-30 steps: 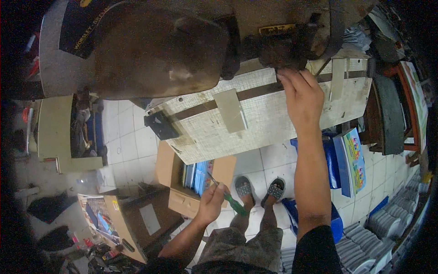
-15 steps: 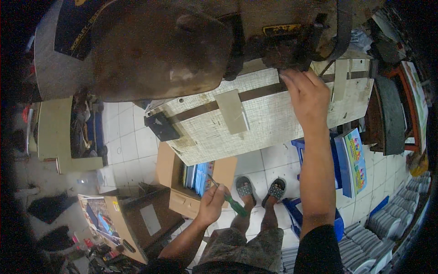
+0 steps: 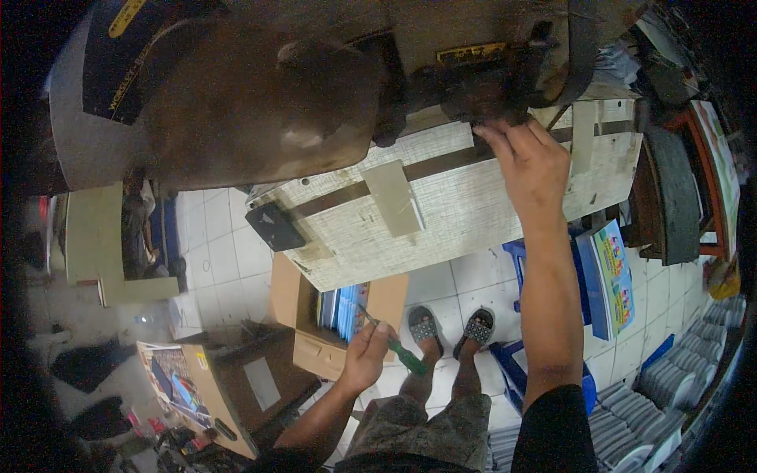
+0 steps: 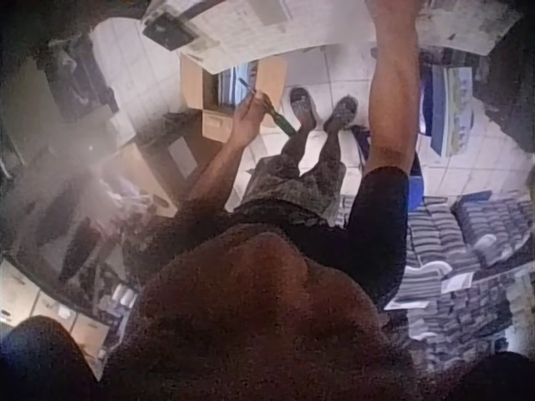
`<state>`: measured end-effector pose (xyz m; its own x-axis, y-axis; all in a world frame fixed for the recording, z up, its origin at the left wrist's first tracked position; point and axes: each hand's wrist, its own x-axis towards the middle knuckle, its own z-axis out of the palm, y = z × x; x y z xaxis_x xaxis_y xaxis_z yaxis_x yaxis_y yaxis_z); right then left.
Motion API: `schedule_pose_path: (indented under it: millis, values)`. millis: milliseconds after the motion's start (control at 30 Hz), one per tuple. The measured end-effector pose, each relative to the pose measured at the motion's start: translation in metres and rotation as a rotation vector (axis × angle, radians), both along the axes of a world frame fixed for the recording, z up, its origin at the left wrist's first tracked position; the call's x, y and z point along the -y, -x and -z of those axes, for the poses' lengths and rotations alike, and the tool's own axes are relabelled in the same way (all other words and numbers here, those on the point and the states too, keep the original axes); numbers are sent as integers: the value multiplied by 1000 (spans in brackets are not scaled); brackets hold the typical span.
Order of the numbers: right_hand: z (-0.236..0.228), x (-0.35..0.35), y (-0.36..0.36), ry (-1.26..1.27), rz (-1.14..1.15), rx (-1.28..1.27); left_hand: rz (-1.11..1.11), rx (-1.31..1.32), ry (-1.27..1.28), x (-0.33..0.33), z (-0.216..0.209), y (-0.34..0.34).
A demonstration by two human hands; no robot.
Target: The person uses a screwdriver to remove a screw from a large binding machine, handles the screw, and then uses the screwdriver to work on a different part of the same machine.
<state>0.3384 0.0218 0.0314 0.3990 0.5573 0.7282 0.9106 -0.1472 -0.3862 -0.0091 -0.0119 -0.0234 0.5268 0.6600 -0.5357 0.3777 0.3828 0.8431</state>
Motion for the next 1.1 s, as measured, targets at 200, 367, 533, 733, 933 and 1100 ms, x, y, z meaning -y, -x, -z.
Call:
schedule_pose_path:
  millis: [200,367,533,733,933,1100]
  values:
    - [8,1,2,-16,58,140,24,-68,29,1,0,0]
    - [14,-7,11,-87,74,214,19,-56,23,2,1,-1]
    - [17,-5,14,-65,113,202,-9,-17,92,4,-2,-4]
    - [15,-5,11,-73,86,201,17,-66,21,3,0,-2]
    - [9,-6,36,-14,293,39,-2,-50,44,5,-4,-5]
    - [11,-8,39,20,284,-135,7,-48,14,5,-2,-5]
